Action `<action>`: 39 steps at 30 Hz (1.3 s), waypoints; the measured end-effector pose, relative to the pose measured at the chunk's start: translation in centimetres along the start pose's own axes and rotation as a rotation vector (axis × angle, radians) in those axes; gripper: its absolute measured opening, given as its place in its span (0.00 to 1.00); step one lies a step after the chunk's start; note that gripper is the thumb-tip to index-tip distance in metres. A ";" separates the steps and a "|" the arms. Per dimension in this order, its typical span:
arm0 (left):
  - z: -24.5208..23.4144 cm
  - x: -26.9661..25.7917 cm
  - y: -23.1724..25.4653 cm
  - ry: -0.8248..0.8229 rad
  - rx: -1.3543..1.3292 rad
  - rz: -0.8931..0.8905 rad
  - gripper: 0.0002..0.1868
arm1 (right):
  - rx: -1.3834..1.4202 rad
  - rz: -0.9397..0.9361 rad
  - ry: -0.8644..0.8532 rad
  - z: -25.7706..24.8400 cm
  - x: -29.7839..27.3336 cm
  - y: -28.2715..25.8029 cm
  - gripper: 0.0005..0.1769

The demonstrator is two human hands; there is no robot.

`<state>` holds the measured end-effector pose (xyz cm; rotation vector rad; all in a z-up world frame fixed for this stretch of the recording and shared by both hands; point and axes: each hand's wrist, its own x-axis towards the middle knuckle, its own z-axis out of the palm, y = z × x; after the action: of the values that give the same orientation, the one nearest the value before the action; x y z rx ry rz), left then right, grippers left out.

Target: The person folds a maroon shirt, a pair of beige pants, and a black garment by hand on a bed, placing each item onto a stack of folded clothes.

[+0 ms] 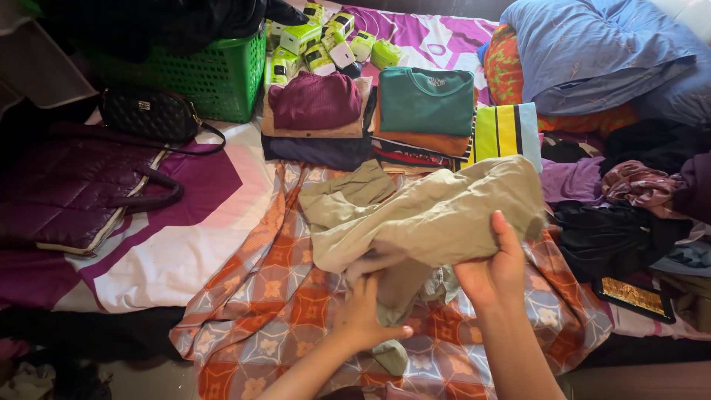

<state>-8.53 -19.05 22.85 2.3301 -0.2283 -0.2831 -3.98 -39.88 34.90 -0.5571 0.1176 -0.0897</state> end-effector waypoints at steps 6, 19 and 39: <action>5.8 4.0 -7.3 -0.002 0.092 -0.172 0.41 | 0.000 -0.095 -0.004 -1.1 0.3 -1.8 0.28; -20.4 2.5 -3.7 0.464 0.217 0.110 0.12 | 0.002 0.008 0.527 -24.0 6.7 -3.7 0.22; -5.4 -3.8 -29.2 -0.166 0.274 -0.533 0.25 | -0.554 0.217 0.550 -31.2 0.2 -6.8 0.28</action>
<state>-8.40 5.81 6.14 2.6085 0.3017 -0.7486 -8.40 -61.93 12.22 -1.0586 0.7529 0.0058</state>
